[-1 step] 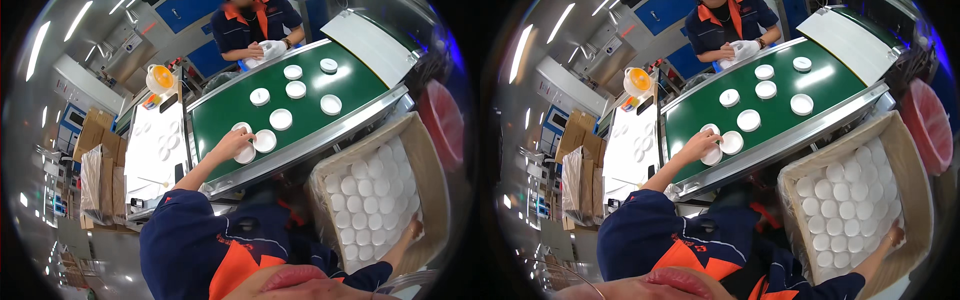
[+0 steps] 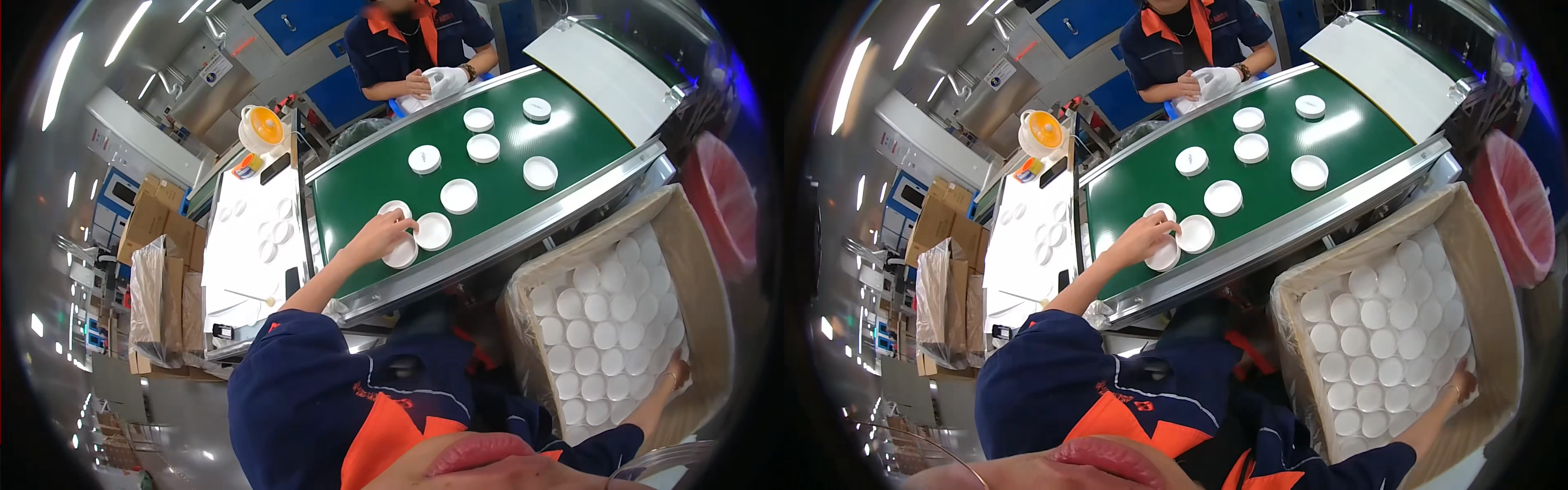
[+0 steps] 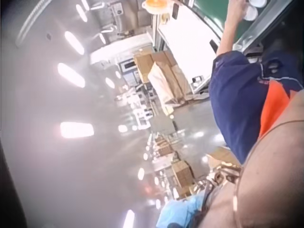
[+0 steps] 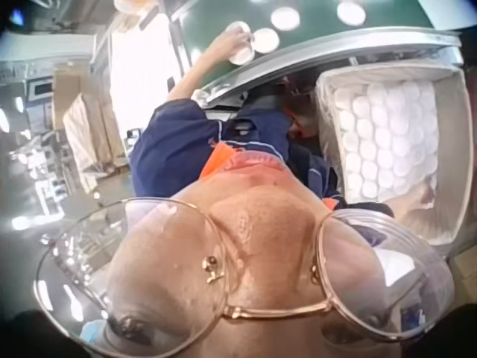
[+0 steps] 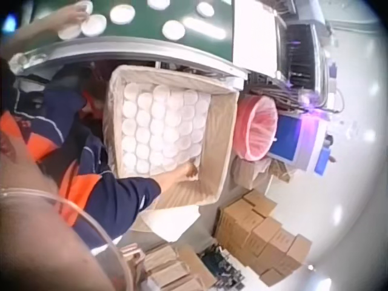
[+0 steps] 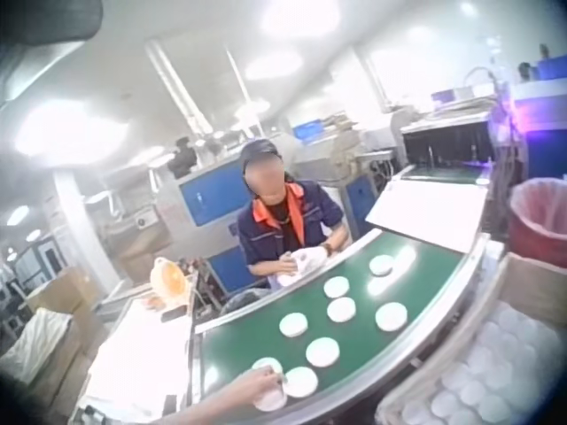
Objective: Sorting and packing white plastic container lids from a conveyor belt into a cardboard box.
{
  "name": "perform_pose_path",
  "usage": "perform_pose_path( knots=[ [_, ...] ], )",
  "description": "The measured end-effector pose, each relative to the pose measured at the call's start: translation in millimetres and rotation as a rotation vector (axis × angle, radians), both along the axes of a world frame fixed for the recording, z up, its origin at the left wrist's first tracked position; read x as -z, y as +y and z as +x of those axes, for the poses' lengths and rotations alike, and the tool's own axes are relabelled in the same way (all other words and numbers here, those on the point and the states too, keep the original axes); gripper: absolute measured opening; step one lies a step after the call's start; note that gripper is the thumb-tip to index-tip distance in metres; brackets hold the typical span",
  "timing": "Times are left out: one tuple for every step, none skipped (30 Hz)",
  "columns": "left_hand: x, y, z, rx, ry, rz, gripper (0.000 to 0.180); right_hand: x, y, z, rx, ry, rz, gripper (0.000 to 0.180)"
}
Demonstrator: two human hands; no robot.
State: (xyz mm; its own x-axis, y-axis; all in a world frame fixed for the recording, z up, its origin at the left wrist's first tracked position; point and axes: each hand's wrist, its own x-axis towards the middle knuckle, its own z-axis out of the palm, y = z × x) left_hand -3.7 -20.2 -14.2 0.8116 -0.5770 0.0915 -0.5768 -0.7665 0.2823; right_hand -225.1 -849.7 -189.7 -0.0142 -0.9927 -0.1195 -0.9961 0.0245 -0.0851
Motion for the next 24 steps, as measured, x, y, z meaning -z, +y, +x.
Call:
perform_pose_path(
  knots=[
    [-37.8, 59.0, 9.1, 0.016, -0.008, 0.101, 0.025, 68.6, 67.4, -11.7, 0.016, -0.008, 0.101, 0.114],
    [-29.3, 54.8, 5.9, 0.051, -0.010, 0.062, 0.024, 60.3, 25.4, -37.8, -0.134, 0.111, 0.136, 0.112],
    [-24.3, 51.8, 5.0, 0.074, -0.023, 0.043, 0.022, 51.7, -2.6, -44.3, -0.290, 0.225, 0.190, 0.110],
    [-33.7, 54.7, -8.7, 0.030, -0.033, 0.083, 0.022, 65.2, 22.1, -18.2, -0.379, 0.236, 0.274, 0.107],
    [-40.7, 62.0, -17.7, -0.075, -0.020, 0.112, 0.020, 107.4, 65.2, -37.7, -0.395, 0.232, 0.288, 0.107],
    [-24.1, 70.2, -13.3, -0.134, 0.013, 0.039, 0.017, 89.6, 8.7, -53.7, -0.438, 0.251, 0.199, 0.100],
    [-1.8, 73.2, -0.8, -0.124, 0.004, -0.109, 0.016, 44.9, -52.1, -88.7, -0.449, 0.277, 0.083, 0.094],
    [4.4, 74.2, 6.2, -0.171, -0.020, -0.119, 0.016, 40.4, -55.4, -114.7, -0.414, 0.292, 0.082, 0.094],
    [16.4, 71.4, 19.0, -0.211, -0.037, -0.139, 0.016, 27.2, -59.3, -143.9, -0.565, 0.147, 0.062, 0.087],
    [24.5, 88.0, 22.5, -0.299, -0.073, -0.170, 0.016, 16.4, -52.7, -133.2, -0.774, 0.010, 0.067, 0.081],
    [3.3, 101.0, 19.6, -0.396, -0.141, -0.087, 0.016, 54.2, 20.5, -100.8, -0.811, -0.007, 0.185, 0.081],
    [-8.9, 103.0, 24.9, -0.433, -0.195, -0.061, 0.016, 32.3, 58.8, -75.8, -0.737, 0.055, 0.113, 0.069],
    [-8.2, 100.6, 38.1, -0.453, -0.239, -0.095, 0.016, 0.7, 73.9, -88.4, -0.835, -0.030, -0.005, 0.064],
    [-4.2, 95.8, 50.6, -0.439, -0.213, -0.112, 0.016, -32.1, 86.4, -102.9, -0.933, -0.116, -0.134, 0.060],
    [-6.5, 93.2, 58.8, -0.456, -0.204, -0.134, 0.016, -71.7, 125.4, -114.3, -0.959, -0.251, -0.279, 0.057],
    [-4.3, 93.5, 64.1, -0.472, -0.198, -0.165, 0.017, -117.1, 162.0, -122.4, -0.980, -0.389, -0.435, 0.054],
    [3.1, 89.3, 68.9, -0.462, -0.194, -0.181, 0.017, -137.6, 168.9, -166.5, -0.975, -0.418, -0.689, 0.051],
    [11.2, 83.5, 75.9, -0.470, -0.164, -0.179, 0.017, -159.0, 168.9, -211.7, -0.852, -0.404, -0.801, 0.050],
    [7.3, 81.3, 81.3, -0.491, -0.148, -0.165, 0.017, -157.5, 171.9, -192.9, -0.852, -0.430, -0.805, 0.050],
    [9.8, 73.6, 84.7, -0.473, -0.125, -0.175, 0.017, -152.5, 170.9, -179.9, -0.851, -0.453, -0.826, 0.050],
    [11.2, 67.0, 84.1, -0.458, -0.107, -0.182, 0.018, -145.9, 169.5, -163.8, -0.852, -0.483, -0.845, 0.051],
    [11.7, 66.3, 80.7, -0.451, -0.101, -0.188, 0.017, -137.5, 168.7, -142.4, -0.858, -0.519, -0.859, 0.051],
    [12.2, 65.4, 78.2, -0.437, -0.089, -0.188, 0.017, -127.9, 168.8, -125.3, -0.858, -0.546, -0.869, 0.051],
    [9.3, 66.3, 78.1, -0.421, -0.098, -0.212, 0.017, -118.4, 169.0, -107.9, -0.860, -0.572, -0.877, 0.051]
  ],
)
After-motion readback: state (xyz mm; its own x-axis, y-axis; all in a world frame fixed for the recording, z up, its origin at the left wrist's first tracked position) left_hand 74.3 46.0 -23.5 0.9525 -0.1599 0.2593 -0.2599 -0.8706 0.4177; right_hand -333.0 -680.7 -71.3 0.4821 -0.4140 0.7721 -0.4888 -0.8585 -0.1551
